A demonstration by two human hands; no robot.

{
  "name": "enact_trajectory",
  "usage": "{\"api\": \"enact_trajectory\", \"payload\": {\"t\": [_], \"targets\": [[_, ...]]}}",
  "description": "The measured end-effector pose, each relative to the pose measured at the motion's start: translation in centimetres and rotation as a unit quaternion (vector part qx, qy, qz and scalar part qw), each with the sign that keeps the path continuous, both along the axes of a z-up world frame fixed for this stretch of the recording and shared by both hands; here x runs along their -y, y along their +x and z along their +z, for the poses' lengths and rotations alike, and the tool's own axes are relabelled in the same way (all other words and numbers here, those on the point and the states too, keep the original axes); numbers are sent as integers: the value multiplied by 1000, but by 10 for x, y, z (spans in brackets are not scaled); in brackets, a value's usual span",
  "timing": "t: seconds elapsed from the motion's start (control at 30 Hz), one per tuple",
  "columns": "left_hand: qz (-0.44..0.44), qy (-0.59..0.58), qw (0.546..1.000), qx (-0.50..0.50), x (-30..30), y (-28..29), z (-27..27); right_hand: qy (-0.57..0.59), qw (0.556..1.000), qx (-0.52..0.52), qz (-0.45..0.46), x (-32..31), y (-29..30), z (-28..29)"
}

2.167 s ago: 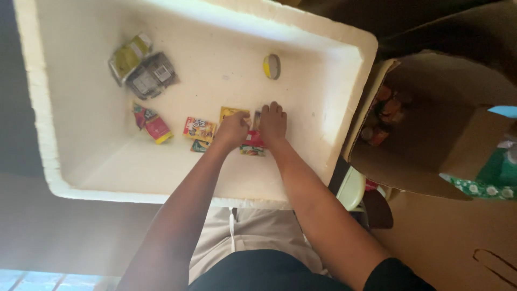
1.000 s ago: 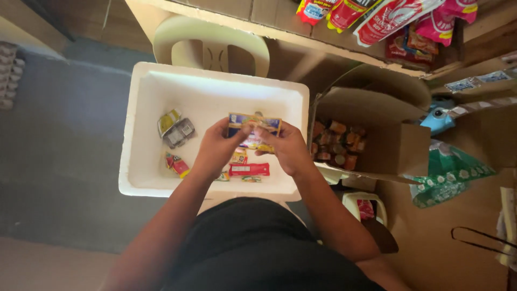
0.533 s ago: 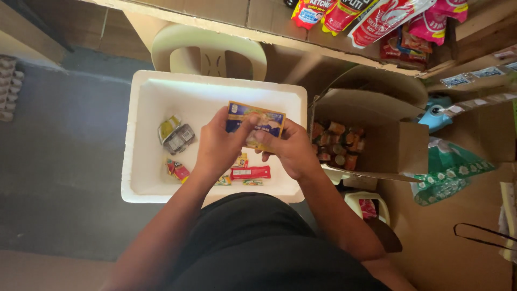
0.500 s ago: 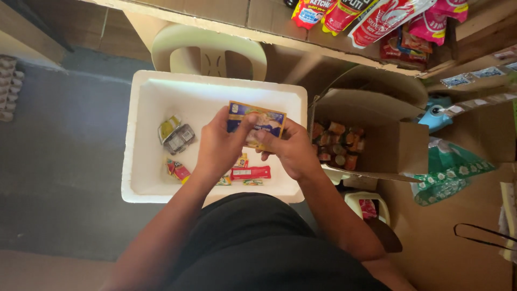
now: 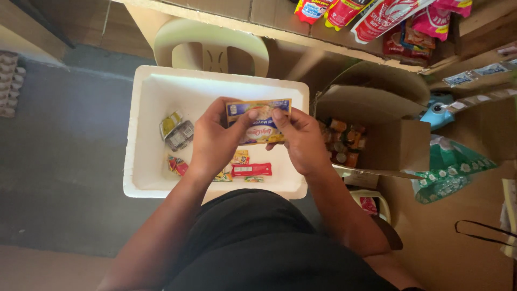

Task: Stocking and organizing small grocery items, sachets, and cans from a cooler and boxes onto storage shelves.

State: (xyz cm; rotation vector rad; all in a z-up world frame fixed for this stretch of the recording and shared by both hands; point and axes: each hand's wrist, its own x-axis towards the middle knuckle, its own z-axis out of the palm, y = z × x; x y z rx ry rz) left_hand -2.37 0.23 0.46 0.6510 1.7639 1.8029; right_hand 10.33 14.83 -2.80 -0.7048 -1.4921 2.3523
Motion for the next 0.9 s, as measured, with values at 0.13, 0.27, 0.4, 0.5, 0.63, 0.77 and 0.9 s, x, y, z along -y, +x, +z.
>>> {"api": "enact_trajectory", "payload": {"t": [0.13, 0.27, 0.4, 0.5, 0.63, 0.77, 0.9], "targets": [[15, -47, 999, 9, 3, 1, -2, 31, 999, -1, -38, 6, -4, 3], [-9, -7, 995, 97, 6, 6, 9, 82, 996, -26, -29, 13, -4, 24], [-9, -41, 999, 8, 8, 3, 11, 62, 997, -5, -41, 9, -3, 21], [11, -67, 997, 29, 13, -2, 5, -49, 994, -77, -55, 8, -1, 15], [20, -26, 997, 68, 16, -4, -3, 82, 992, -45, -85, 4, 4, 13], [56, -5, 997, 61, 13, -8, -3, 335, 927, -10, -172, 20, 0, 42], [-30, 51, 961, 271, 13, -8, -7, 671, 735, -75, -62, 34, -2, 57]]}}
